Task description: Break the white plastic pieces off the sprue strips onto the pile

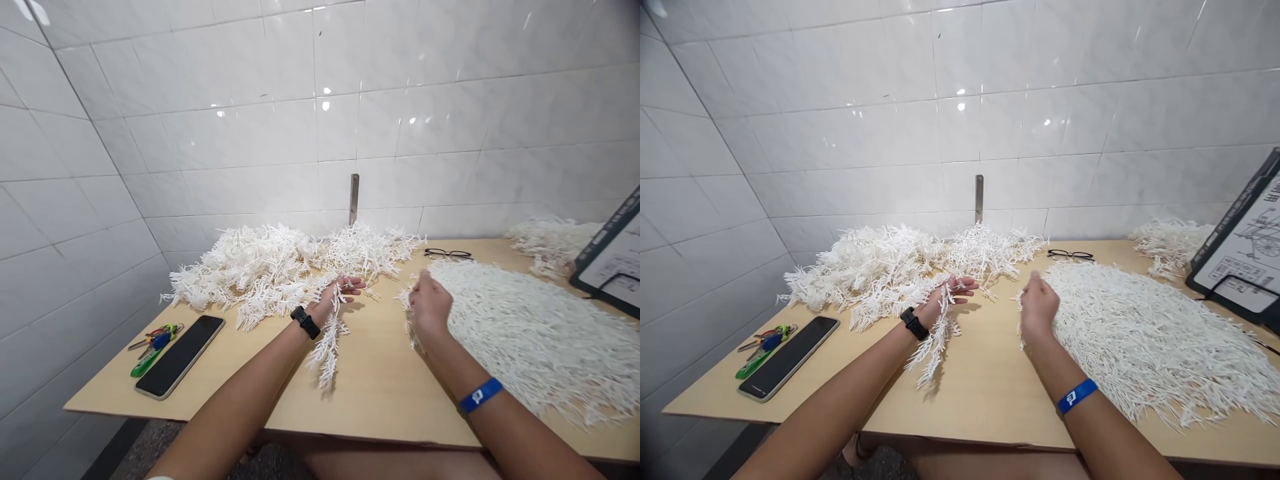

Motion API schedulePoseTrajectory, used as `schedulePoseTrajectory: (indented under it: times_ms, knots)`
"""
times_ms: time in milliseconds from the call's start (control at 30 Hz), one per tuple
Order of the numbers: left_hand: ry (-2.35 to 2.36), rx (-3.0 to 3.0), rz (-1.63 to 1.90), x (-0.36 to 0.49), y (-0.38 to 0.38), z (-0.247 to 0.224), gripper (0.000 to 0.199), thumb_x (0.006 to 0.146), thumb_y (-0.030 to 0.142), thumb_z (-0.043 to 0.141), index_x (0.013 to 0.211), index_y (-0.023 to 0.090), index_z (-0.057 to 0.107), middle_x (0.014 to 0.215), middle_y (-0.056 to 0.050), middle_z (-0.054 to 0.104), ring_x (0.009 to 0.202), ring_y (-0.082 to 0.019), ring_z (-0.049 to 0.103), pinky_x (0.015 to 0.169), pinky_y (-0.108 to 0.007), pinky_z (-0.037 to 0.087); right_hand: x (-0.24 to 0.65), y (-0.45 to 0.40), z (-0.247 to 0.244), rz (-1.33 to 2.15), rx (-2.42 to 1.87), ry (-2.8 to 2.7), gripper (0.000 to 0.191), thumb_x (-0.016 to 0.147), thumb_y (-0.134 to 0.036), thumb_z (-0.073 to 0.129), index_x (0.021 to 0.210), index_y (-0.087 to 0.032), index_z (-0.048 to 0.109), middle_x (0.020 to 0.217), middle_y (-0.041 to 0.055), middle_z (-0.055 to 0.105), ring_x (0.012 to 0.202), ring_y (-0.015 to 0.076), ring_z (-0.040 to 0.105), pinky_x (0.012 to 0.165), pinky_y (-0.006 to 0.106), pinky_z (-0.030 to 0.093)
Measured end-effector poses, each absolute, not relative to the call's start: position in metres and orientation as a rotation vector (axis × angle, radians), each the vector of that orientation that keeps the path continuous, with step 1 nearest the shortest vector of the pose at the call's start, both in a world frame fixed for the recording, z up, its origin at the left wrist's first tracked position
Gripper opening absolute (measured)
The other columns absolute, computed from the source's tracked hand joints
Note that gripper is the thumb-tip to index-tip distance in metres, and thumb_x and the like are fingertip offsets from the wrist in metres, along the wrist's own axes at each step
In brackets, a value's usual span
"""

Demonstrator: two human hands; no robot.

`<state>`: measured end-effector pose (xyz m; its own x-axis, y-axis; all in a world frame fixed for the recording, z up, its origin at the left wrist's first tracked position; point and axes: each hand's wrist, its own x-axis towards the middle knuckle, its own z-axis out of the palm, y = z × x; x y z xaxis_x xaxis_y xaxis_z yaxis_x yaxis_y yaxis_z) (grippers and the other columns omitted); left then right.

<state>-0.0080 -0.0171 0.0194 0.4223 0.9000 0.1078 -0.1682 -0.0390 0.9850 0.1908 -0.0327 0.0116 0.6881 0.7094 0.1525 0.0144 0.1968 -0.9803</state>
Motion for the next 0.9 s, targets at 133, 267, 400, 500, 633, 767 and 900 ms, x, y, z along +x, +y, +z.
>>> schedulePoseTrajectory:
  times_ms: [133, 267, 400, 500, 633, 767, 900]
  knots:
    - [0.713, 1.318, 0.961, -0.006, -0.016, 0.016, 0.066, 0.082, 0.068, 0.045, 0.114, 0.014, 0.063, 0.125, -0.016, 0.062, 0.108, -0.025, 0.058, 0.095, -0.040, 0.040, 0.202, -0.033, 0.015, 0.500, -1.277, -0.620, 0.050, 0.084, -0.064, 0.044, 0.054, -0.024, 0.038, 0.042, -0.0036, 0.038, 0.041, 0.0121, 0.036, 0.042, 0.028, 0.030]
    - [0.684, 1.307, 0.917, -0.001, -0.018, 0.015, 0.063, 0.083, 0.066, 0.046, 0.118, 0.016, 0.063, 0.126, -0.015, 0.061, 0.108, -0.023, 0.057, 0.094, -0.038, 0.041, 0.183, -0.044, 0.018, 0.561, -1.237, -1.195, 0.047, 0.083, -0.062, 0.050, 0.059, -0.022, 0.048, 0.051, -0.0022, 0.045, 0.048, 0.0125, 0.039, 0.047, 0.027, 0.030]
    - [0.645, 1.350, 0.857, 0.002, -0.022, 0.015, 0.057, 0.083, 0.063, 0.050, 0.120, 0.021, 0.062, 0.123, -0.011, 0.062, 0.108, -0.022, 0.056, 0.094, -0.037, 0.042, 0.167, -0.050, 0.019, 0.531, -1.275, -1.771, 0.041, 0.081, -0.057, 0.056, 0.063, -0.021, 0.055, 0.055, -0.0013, 0.053, 0.051, 0.0133, 0.044, 0.050, 0.027, 0.028]
    - [0.621, 1.391, 0.797, 0.003, -0.024, 0.014, 0.057, 0.082, 0.063, 0.052, 0.121, 0.023, 0.063, 0.117, -0.010, 0.064, 0.112, -0.023, 0.055, 0.094, -0.036, 0.043, 0.164, -0.052, 0.019, 0.451, -1.346, -1.903, 0.035, 0.084, -0.052, 0.053, 0.067, -0.022, 0.061, 0.057, -0.0001, 0.057, 0.052, 0.0145, 0.046, 0.051, 0.027, 0.027]
    - [0.623, 1.399, 0.756, 0.003, -0.023, 0.009, 0.059, 0.082, 0.065, 0.051, 0.121, 0.022, 0.063, 0.121, -0.012, 0.062, 0.118, -0.025, 0.051, 0.094, -0.038, 0.045, 0.167, -0.052, 0.018, 0.465, -1.266, -1.929, 0.035, 0.089, -0.043, 0.046, 0.072, -0.022, 0.067, 0.071, 0.0036, 0.067, 0.060, 0.0170, 0.053, 0.055, 0.028, 0.031]
    - [0.625, 1.359, 0.921, 0.004, -0.020, 0.002, 0.061, 0.086, 0.067, 0.042, 0.124, 0.023, 0.061, 0.130, -0.012, 0.058, 0.120, -0.026, 0.052, 0.095, -0.040, 0.045, 0.166, -0.049, 0.014, 0.624, -1.212, -1.785, 0.042, 0.085, -0.045, 0.049, 0.054, -0.019, 0.057, 0.049, 0.0005, 0.052, 0.048, 0.0138, 0.042, 0.050, 0.028, 0.027]
    - [0.591, 1.392, 1.174, 0.014, -0.026, 0.003, 0.062, 0.087, 0.066, 0.040, 0.125, 0.021, 0.060, 0.131, -0.012, 0.058, 0.120, -0.026, 0.053, 0.093, -0.040, 0.047, 0.152, -0.050, 0.016, 0.907, -1.107, -1.533, 0.045, 0.083, -0.044, 0.047, 0.045, -0.021, 0.040, 0.041, -0.0033, 0.038, 0.043, 0.0103, 0.033, 0.048, 0.027, 0.027]
